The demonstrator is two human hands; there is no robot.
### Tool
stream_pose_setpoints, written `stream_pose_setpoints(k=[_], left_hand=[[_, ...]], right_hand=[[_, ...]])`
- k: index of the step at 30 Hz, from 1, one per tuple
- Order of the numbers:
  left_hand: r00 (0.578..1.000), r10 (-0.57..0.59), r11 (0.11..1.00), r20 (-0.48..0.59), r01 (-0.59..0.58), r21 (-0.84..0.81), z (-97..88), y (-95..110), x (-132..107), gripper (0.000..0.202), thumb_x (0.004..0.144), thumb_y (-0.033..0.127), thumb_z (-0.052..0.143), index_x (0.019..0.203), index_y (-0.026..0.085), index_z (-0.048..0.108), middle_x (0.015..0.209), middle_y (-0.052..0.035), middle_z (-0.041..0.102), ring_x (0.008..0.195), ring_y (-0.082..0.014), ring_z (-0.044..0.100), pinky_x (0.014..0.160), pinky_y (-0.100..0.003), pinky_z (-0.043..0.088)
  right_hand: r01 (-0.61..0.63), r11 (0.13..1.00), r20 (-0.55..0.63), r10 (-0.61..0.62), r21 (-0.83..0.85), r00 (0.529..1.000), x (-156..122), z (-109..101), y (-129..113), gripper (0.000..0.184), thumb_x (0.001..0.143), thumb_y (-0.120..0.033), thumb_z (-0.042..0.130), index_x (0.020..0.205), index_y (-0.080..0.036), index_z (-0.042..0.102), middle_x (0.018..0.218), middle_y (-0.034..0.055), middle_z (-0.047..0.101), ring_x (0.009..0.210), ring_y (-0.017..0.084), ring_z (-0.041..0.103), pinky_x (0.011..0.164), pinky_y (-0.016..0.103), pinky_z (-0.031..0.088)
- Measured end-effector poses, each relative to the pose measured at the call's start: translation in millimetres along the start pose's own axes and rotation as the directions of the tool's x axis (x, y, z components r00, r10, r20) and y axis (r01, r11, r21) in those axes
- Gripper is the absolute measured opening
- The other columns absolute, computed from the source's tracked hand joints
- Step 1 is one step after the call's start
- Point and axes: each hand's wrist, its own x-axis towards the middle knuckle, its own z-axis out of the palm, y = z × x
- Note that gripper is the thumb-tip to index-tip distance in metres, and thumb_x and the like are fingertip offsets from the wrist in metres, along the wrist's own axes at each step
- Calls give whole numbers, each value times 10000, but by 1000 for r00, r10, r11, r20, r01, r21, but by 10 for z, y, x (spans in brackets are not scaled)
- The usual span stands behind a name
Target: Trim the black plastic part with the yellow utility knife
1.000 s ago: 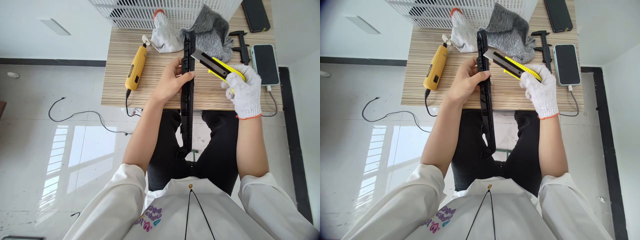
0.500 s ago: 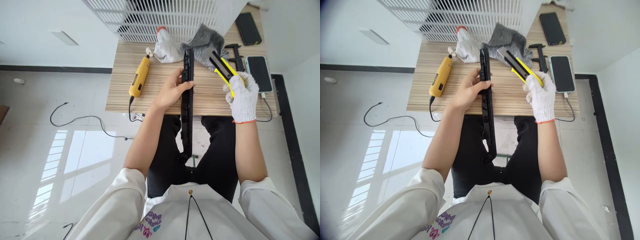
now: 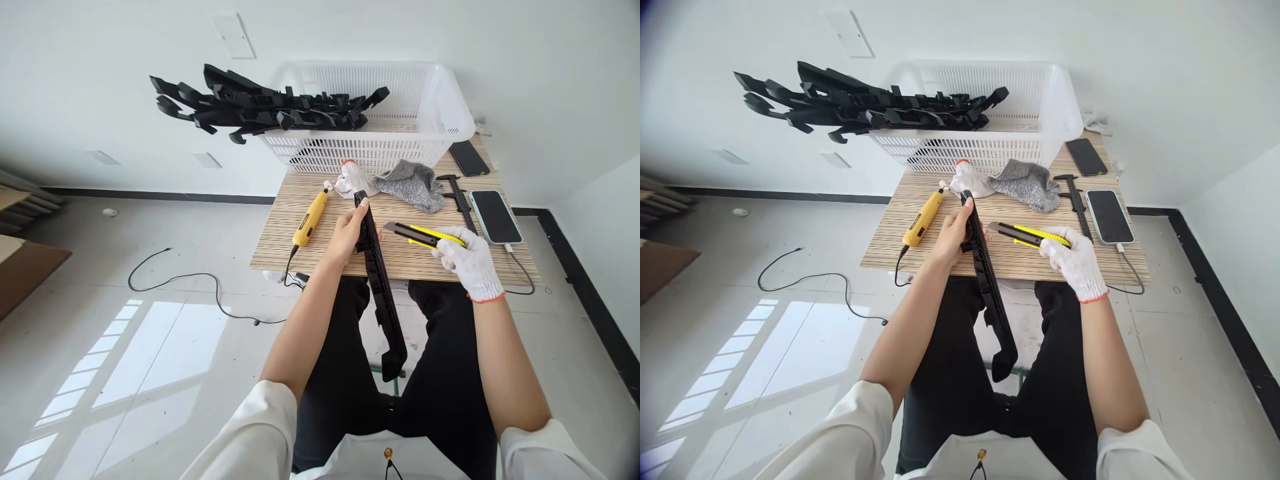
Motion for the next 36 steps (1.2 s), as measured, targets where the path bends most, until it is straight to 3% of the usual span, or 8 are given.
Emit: stream_pose_setpoints(k=[10, 15, 19, 28, 33, 36], left_hand=[[998, 47, 992, -41, -42, 120, 12, -39, 34, 669, 947, 768, 434, 671, 180, 597, 629, -52, 677, 626, -179, 706, 536, -250, 539], [998, 46, 995, 36, -49, 84, 30, -41, 12, 677, 917, 796, 467, 700, 177, 634, 626, -71, 686, 669, -218, 727, 572, -289, 579], [996, 77, 993, 56, -81, 86, 48, -36, -5, 660, 924, 783, 474, 756, 181, 687, 627, -69, 693, 708, -238, 741, 605, -311, 600], [994, 62, 990, 92, -73, 119, 54, -30, -15, 605, 998, 708, 396, 968, 184, 695, 741, -61, 744, 706, -194, 734, 581, -253, 557], [987, 75, 987, 145, -94, 130, 78, -41, -50, 665, 982, 758, 331, 871, 192, 661, 637, -53, 681, 598, -176, 680, 566, -268, 554], [986, 71, 988, 148, -90, 127, 89, -49, -56, 682, 964, 792, 294, 883, 211, 642, 649, -40, 662, 601, -175, 673, 592, -279, 566]], right_hand=[[63, 991, 89, -52, -117, 995, -30, 12, 31, 364, 769, -341, 766, 1091, -176, 729, 648, 7, 643, 489, 79, 455, 437, 210, 359], [162, 973, -44, -172, -165, 984, -22, 66, 29, 365, 799, -388, 748, 1109, -200, 711, 703, -12, 637, 488, 81, 481, 428, 216, 381], [123, 975, 22, -121, -182, 992, -19, 95, 29, 390, 783, -382, 766, 1124, -202, 713, 705, -13, 638, 494, 82, 494, 422, 211, 386], [124, 983, -100, -138, -133, 985, -19, 177, 3, 353, 783, -365, 746, 1092, -200, 697, 719, -9, 653, 458, 74, 488, 376, 201, 350], [106, 988, -62, -113, -109, 992, -24, 193, -9, 368, 774, -369, 749, 1098, -202, 697, 719, -7, 654, 459, 74, 486, 382, 205, 343], [123, 989, -113, -132, -82, 985, -24, 200, -2, 335, 792, -374, 726, 1083, -211, 694, 735, -8, 657, 457, 68, 479, 386, 204, 343]])
